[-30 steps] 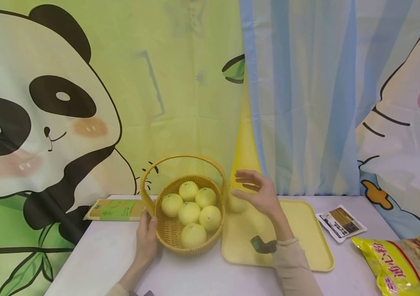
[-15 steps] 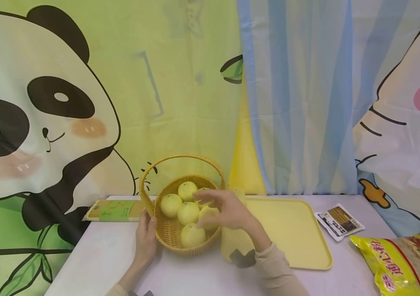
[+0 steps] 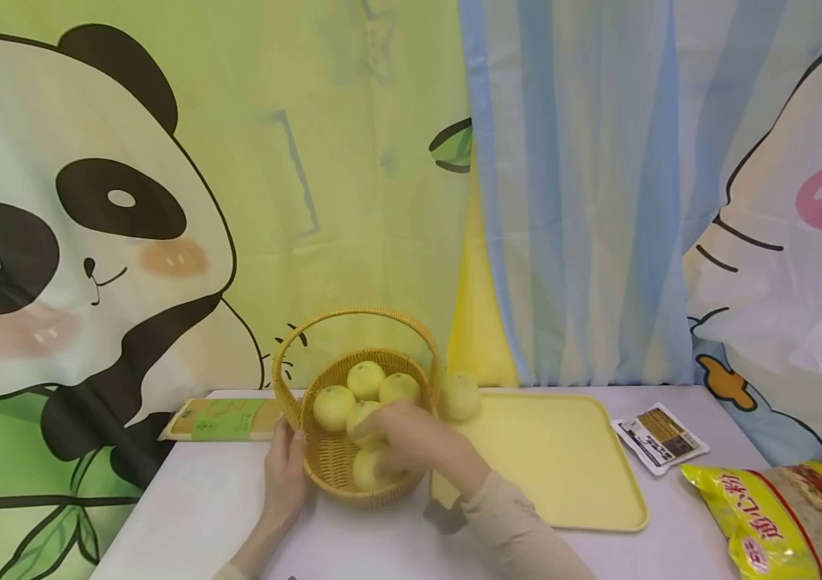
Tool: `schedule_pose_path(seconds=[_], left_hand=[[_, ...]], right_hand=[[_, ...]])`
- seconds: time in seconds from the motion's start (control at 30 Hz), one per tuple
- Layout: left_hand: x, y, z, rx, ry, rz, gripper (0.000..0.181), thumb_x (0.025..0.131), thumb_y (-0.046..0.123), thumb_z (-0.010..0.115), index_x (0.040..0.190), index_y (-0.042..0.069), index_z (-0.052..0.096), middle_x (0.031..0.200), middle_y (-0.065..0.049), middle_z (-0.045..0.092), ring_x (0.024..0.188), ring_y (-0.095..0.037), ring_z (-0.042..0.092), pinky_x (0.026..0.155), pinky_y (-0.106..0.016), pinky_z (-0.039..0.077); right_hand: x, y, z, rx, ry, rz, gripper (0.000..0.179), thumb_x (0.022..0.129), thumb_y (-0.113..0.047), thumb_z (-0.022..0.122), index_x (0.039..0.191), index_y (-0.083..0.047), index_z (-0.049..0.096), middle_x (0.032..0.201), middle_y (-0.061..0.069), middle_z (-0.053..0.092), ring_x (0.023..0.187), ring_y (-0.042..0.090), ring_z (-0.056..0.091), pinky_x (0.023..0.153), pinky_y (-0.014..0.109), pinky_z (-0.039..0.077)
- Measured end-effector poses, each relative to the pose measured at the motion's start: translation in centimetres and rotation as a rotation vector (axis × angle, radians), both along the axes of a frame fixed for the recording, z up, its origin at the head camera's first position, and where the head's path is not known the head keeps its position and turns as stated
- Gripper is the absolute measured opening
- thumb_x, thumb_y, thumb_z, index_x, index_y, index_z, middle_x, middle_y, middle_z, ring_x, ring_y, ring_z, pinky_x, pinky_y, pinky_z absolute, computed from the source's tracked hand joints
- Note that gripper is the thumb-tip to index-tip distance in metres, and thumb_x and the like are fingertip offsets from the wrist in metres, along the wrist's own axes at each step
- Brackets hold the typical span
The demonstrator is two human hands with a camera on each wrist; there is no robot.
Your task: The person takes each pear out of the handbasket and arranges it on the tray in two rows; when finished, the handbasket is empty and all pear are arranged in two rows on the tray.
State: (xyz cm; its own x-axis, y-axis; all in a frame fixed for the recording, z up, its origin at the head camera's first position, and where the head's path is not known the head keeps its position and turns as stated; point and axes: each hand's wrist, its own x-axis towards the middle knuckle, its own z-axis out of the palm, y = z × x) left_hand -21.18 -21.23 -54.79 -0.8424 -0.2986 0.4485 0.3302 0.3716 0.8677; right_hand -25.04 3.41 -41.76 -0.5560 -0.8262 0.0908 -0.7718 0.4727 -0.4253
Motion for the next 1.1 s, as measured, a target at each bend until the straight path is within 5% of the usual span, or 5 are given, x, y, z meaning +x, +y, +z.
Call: schedule_pose_path(seconds=[0.23,0.47,0.77,1.1], left_hand=[[0.1,-0.1,0.0,-0.016,0.026,-0.003,0.049,0.113,0.015,0.043,0.162,0.011,0.041,0.157,-0.017,0.055,0.142,-0.032,0.055,0.109,-0.006,0.039],[0.1,-0.1,0.1,0.004,0.030,-0.013,0.049,0.113,0.014,0.044,0.161,0.011,0.042,0.157,-0.017,0.056,0.142,-0.031,0.055,0.107,-0.005,0.039],[0.2,0.1,0.2,-0.008,0.011,-0.006,0.048,0.114,0.017,0.043,0.161,0.009,0.042,0.155,-0.019,0.056,0.141,-0.033,0.056,0.105,-0.005,0.041],[0.1,0.0,0.0,0.003,-0.001,0.001,0.048,0.114,0.015,0.043,0.161,0.008,0.042,0.157,-0.019,0.055,0.143,-0.033,0.054,0.107,-0.004,0.038]], right_hand=[[0.0,-0.8,-0.1,0.111,0.049,0.000,0.064,0.071,-0.010,0.099,0.130,-0.025,0.078,0.123,-0.013,0.077,0.107,-0.001,0.067,0.092,0.021,0.058],[0.2,-1.9,0.3,0.195,0.144,0.011,0.048,0.069,-0.023,0.100,0.112,-0.026,0.080,0.100,-0.016,0.075,0.087,0.000,0.065,0.081,0.021,0.057],[-0.2,-3.4,0.6,0.314,0.059,0.049,0.054,0.081,-0.040,0.094,0.130,-0.026,0.077,0.124,-0.013,0.076,0.113,0.007,0.070,0.098,0.025,0.057],[-0.6,-3.7,0.9,0.275,-0.033,0.044,0.056,0.074,-0.034,0.098,0.126,-0.023,0.078,0.118,-0.014,0.076,0.105,0.001,0.068,0.093,0.020,0.056]])
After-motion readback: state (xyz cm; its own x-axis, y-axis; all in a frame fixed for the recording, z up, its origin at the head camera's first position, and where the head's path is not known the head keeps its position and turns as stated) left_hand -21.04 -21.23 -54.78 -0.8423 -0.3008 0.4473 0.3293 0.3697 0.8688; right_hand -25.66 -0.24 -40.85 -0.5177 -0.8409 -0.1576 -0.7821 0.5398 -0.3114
